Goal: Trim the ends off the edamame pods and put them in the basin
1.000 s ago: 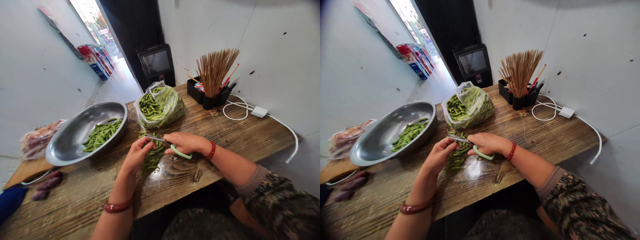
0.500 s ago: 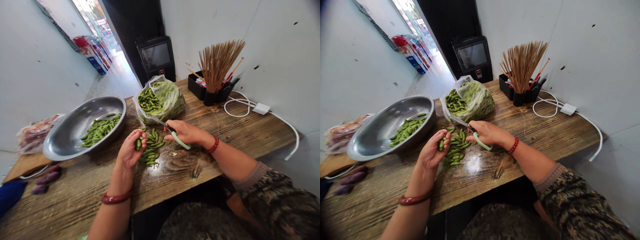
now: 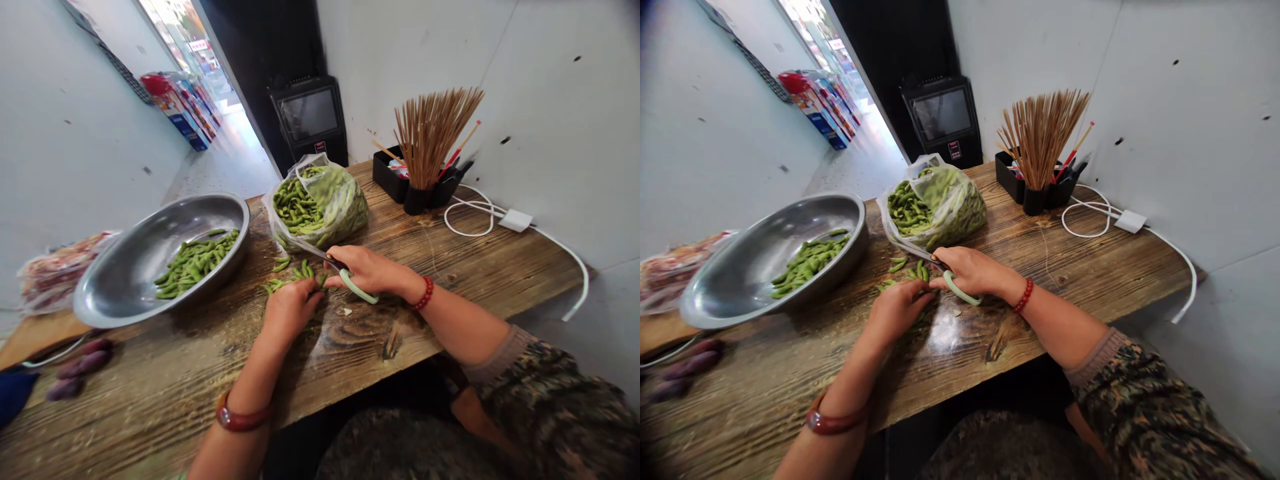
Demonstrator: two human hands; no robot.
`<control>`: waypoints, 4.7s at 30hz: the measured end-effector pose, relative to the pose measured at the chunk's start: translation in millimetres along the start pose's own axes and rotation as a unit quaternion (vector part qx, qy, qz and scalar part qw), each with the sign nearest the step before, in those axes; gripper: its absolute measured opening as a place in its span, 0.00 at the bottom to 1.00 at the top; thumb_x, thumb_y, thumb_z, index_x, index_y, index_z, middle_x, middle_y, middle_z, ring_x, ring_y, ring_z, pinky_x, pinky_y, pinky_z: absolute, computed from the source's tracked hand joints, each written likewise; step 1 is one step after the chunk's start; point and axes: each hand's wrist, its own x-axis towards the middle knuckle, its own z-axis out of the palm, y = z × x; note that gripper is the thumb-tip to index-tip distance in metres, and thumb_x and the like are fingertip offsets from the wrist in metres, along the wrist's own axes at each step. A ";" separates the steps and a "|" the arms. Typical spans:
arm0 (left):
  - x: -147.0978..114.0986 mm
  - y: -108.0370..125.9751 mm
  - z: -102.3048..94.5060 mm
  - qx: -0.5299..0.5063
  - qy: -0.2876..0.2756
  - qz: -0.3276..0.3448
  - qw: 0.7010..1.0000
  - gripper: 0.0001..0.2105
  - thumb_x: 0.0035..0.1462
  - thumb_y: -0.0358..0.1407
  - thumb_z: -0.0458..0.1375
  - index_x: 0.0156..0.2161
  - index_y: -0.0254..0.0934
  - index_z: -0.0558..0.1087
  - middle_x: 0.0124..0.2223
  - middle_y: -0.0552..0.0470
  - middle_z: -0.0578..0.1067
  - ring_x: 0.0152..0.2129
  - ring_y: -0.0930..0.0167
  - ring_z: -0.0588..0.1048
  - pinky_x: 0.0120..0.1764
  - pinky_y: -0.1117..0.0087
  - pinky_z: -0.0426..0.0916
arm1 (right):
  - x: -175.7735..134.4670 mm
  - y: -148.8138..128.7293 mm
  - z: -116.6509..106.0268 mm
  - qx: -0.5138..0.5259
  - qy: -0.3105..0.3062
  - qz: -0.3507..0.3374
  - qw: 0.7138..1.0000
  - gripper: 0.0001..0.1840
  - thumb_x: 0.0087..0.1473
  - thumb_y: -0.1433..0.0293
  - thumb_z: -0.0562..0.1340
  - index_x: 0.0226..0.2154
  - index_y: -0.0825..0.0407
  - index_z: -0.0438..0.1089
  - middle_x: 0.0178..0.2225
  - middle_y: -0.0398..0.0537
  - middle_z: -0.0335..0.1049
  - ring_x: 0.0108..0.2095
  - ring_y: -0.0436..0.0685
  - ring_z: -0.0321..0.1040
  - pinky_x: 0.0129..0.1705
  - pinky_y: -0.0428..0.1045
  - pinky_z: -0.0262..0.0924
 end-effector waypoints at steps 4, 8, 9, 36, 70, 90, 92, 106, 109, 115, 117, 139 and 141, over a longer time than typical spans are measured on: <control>-0.8 4.6 2.8 0.043 -0.027 0.022 0.998 0.05 0.54 0.35 0.58 0.31 0.41 0.76 0.32 0.47 0.76 0.27 0.66 0.72 0.29 0.71 0.58 | 0.3 3.0 2.0 -0.004 -0.001 -0.005 1.000 0.12 0.55 0.64 0.64 0.36 0.53 0.62 0.33 0.47 0.67 0.33 0.54 0.63 0.35 0.46 0.55; 3.3 -1.8 4.0 -0.087 0.014 0.032 0.996 0.04 0.50 0.31 0.59 0.29 0.40 0.77 0.28 0.50 0.74 0.26 0.67 0.71 0.31 0.71 0.61 | 0.8 4.8 2.8 0.004 0.003 -0.007 1.000 0.12 0.55 0.65 0.64 0.36 0.53 0.62 0.34 0.47 0.68 0.33 0.53 0.63 0.36 0.47 0.56; 4.1 -4.9 2.5 -0.141 0.040 0.020 0.989 0.03 0.48 0.31 0.61 0.29 0.39 0.77 0.26 0.51 0.73 0.26 0.68 0.70 0.31 0.71 0.61 | 0.8 4.5 2.4 0.006 0.007 -0.007 1.000 0.12 0.55 0.65 0.64 0.36 0.53 0.62 0.34 0.47 0.68 0.33 0.53 0.63 0.36 0.47 0.56; -0.5 -4.6 -17.2 -0.603 0.069 -0.168 0.777 0.13 0.44 0.37 0.69 0.33 0.33 0.74 0.28 0.54 0.73 0.17 0.82 0.61 0.17 0.81 0.50 | -0.5 1.2 9.4 -0.049 -0.037 -0.052 0.997 0.23 0.47 0.56 0.70 0.36 0.55 0.63 0.34 0.49 0.65 0.34 0.56 0.60 0.37 0.49 0.58; -1.6 -10.6 -13.1 -0.461 0.056 -0.133 0.876 0.10 0.47 0.38 0.65 0.35 0.34 0.77 0.22 0.57 0.69 0.16 0.79 0.60 0.20 0.76 0.53 | -0.9 -7.9 10.6 -0.055 -0.102 -0.013 0.993 0.17 0.53 0.59 0.66 0.34 0.53 0.61 0.32 0.46 0.65 0.32 0.53 0.60 0.32 0.46 0.51; 0.1 -9.9 -19.6 -0.649 0.060 -0.148 0.743 0.11 0.47 0.34 0.66 0.37 0.34 0.72 0.30 0.54 0.73 0.16 0.83 0.60 0.17 0.81 0.49 | -1.1 -6.6 11.4 -0.048 -0.036 -0.026 0.998 0.23 0.46 0.58 0.70 0.35 0.53 0.61 0.34 0.47 0.64 0.34 0.55 0.59 0.36 0.48 0.54; -0.9 -7.6 -18.9 -0.632 0.052 -0.146 0.759 0.12 0.48 0.35 0.66 0.39 0.34 0.74 0.29 0.54 0.73 0.16 0.83 0.61 0.17 0.81 0.49 | -1.7 -7.4 11.7 -0.055 -0.040 -0.028 0.997 0.23 0.46 0.58 0.70 0.35 0.53 0.61 0.34 0.47 0.64 0.34 0.55 0.59 0.36 0.48 0.54; -1.0 -6.8 -11.2 -0.566 0.077 -0.143 0.808 0.11 0.47 0.37 0.66 0.36 0.34 0.76 0.26 0.54 0.74 0.15 0.81 0.60 0.18 0.78 0.50 | -3.8 -6.8 13.4 -0.065 -0.043 -0.056 0.995 0.23 0.48 0.56 0.69 0.35 0.53 0.61 0.35 0.49 0.65 0.34 0.56 0.58 0.36 0.50 0.56; -1.1 -3.9 -12.4 -0.561 0.073 -0.137 0.813 0.11 0.46 0.37 0.66 0.35 0.33 0.76 0.25 0.54 0.74 0.15 0.81 0.60 0.18 0.78 0.51 | -4.2 -6.2 14.0 -0.068 -0.043 -0.056 0.995 0.24 0.47 0.55 0.69 0.36 0.53 0.61 0.35 0.49 0.64 0.34 0.56 0.58 0.36 0.50 0.56; -1.7 -6.8 -13.0 -0.576 0.049 -0.129 0.806 0.10 0.47 0.36 0.66 0.34 0.33 0.75 0.24 0.54 0.73 0.14 0.82 0.59 0.18 0.79 0.51 | -4.5 -6.5 15.4 -0.088 -0.064 -0.043 0.993 0.20 0.53 0.56 0.66 0.36 0.54 0.62 0.34 0.49 0.66 0.34 0.56 0.60 0.35 0.49 0.55; -1.7 -9.0 -13.2 -0.587 0.038 -0.131 0.798 0.10 0.47 0.36 0.66 0.34 0.33 0.75 0.24 0.54 0.73 0.14 0.82 0.59 0.18 0.79 0.50 | -4.5 -7.2 15.3 -0.097 -0.072 -0.040 0.992 0.18 0.54 0.57 0.65 0.37 0.53 0.61 0.34 0.50 0.66 0.34 0.56 0.61 0.35 0.49 0.55; 0.5 -17.2 -25.1 -0.516 0.012 -0.148 0.844 0.08 0.48 0.38 0.65 0.29 0.35 0.72 0.23 0.56 0.69 0.14 0.79 0.61 0.16 0.79 0.51 | 0.8 0.3 1.7 -0.023 -0.047 -0.028 0.998 0.15 0.55 0.62 0.65 0.32 0.53 0.60 0.31 0.44 0.65 0.30 0.51 0.59 0.31 0.46 0.50; 1.2 -18.2 -22.1 -0.413 0.021 -0.116 0.903 0.07 0.47 0.35 0.65 0.32 0.35 0.77 0.25 0.54 0.73 0.18 0.76 0.66 0.21 0.77 0.58 | 0.6 0.0 1.9 -0.033 -0.044 -0.029 0.998 0.15 0.54 0.63 0.66 0.31 0.52 0.59 0.30 0.44 0.65 0.29 0.51 0.58 0.31 0.46 0.49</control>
